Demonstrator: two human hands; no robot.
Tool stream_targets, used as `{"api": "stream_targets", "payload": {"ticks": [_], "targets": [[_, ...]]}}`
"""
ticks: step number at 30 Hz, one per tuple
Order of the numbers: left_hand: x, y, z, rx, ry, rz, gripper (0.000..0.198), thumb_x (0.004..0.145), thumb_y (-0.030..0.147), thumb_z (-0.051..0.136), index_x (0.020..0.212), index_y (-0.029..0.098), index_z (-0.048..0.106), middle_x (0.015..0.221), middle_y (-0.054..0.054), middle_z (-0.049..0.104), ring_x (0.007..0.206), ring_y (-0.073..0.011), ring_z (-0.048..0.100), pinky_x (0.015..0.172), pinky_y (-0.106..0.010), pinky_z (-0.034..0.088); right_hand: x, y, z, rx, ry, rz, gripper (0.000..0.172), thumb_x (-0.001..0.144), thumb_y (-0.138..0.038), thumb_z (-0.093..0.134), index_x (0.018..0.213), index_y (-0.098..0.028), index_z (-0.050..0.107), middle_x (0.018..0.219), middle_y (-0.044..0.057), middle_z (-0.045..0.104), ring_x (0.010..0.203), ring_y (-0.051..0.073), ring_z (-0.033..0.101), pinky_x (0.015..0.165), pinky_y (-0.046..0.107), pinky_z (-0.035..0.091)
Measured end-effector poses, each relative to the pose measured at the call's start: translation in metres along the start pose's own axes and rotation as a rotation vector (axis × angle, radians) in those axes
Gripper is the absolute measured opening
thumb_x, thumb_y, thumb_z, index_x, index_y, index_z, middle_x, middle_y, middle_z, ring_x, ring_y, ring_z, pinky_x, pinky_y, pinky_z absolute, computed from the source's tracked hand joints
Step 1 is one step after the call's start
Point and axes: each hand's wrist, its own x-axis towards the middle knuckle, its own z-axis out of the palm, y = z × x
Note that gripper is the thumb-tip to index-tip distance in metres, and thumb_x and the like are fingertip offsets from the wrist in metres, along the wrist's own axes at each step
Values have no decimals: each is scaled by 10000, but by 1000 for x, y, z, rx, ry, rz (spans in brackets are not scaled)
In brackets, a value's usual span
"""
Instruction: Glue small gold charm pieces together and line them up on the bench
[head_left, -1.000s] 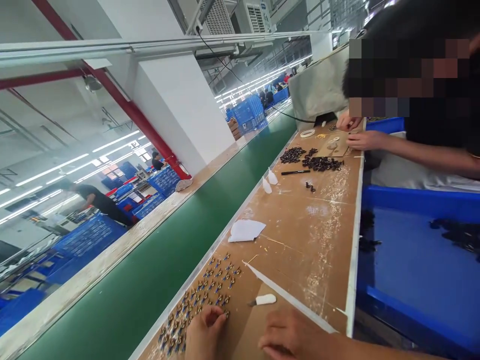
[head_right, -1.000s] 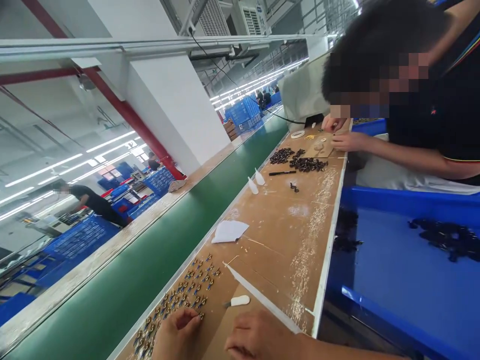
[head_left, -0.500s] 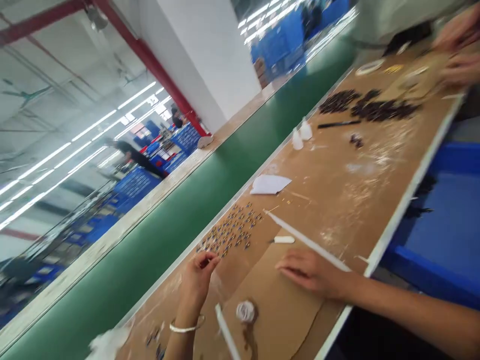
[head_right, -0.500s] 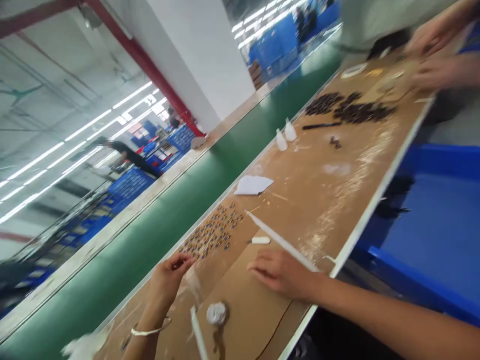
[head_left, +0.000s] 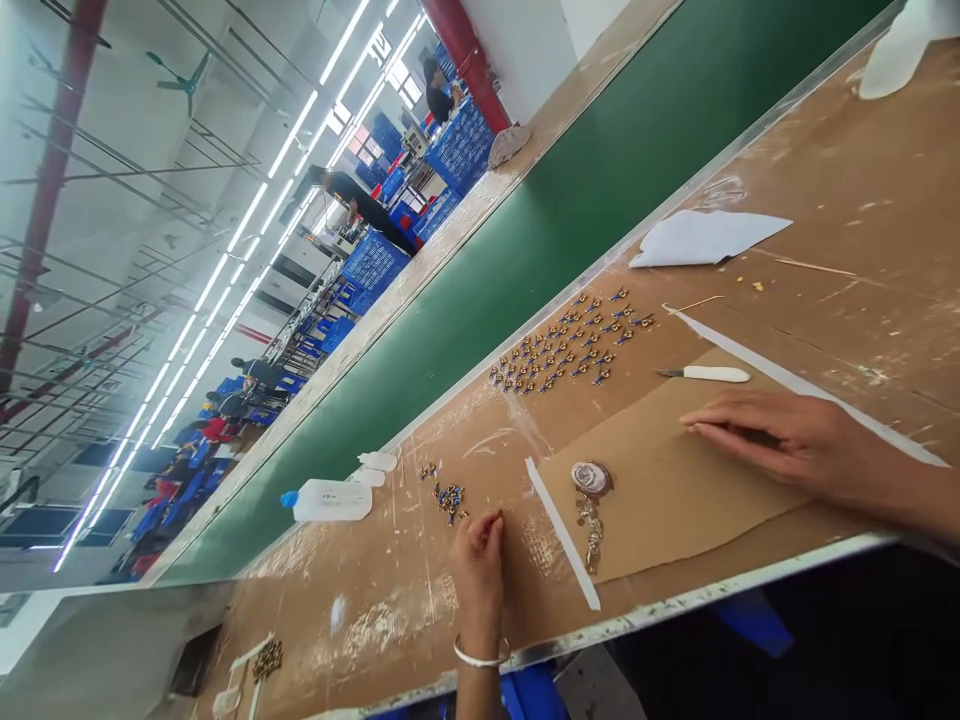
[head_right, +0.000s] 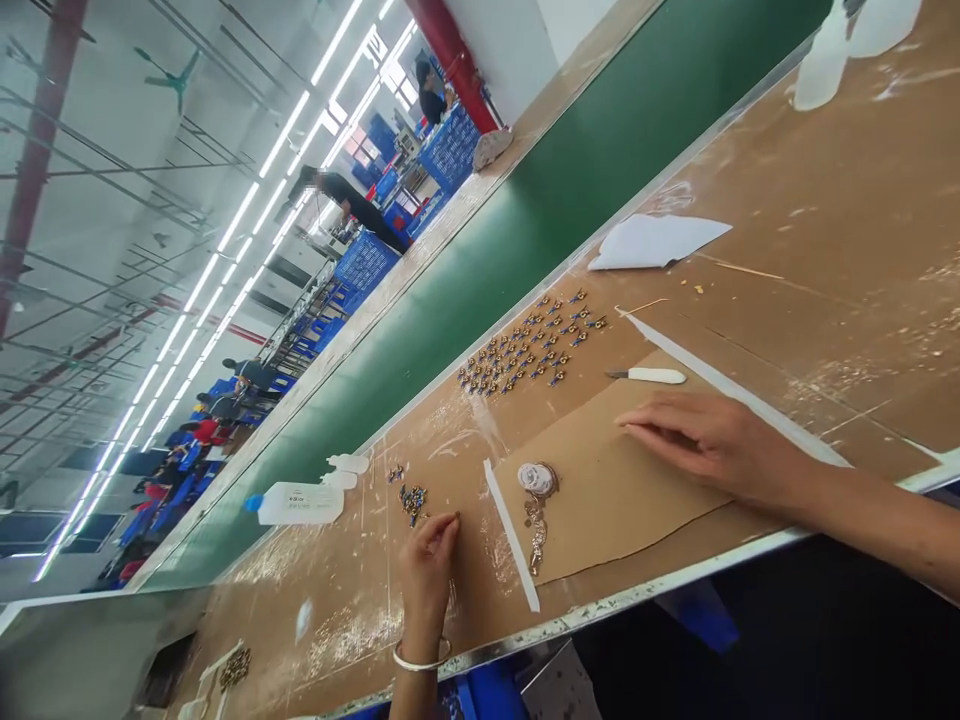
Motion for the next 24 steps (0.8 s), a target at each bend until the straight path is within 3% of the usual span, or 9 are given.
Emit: {"api": "stream_targets", "payload": {"ticks": [4,13,19,24], "targets": [[-8,-5,4,74,35,83,297,852,376,467,868,193,700,877,-86,672,831,-204,620,792,-356,480,-1,1,1,-29,19,-5,163,892,-259,492,919,-223,649,839,6,705,737,137,658,633,254,519],[-4,1,8,182,16,218,265,891,298,421,827,209,662,812,-65,604,784,-191,539,763,-339,419,-2,0,0,-57,-14,9,152,894,-225,500,925,-198,647,859,1,701,733,101,638,625,214,484],[0,-5,12,104,44,127,283,876,344,406,844,190,641,846,-85,615,814,-216,558,787,-380,425,1,-1,-1,-46,2,28,177,899,-248,488,907,-197,657,838,2,707,721,102,642,616,213,485],[8,-7,7,-24,-51,-1,317,822,428,447,780,175,633,797,-74,650,760,-194,592,746,-332,456,1,-3,-1,-36,-24,50,192,902,-245,475,887,-191,659,828,16,705,720,107,640,642,223,487]]}}
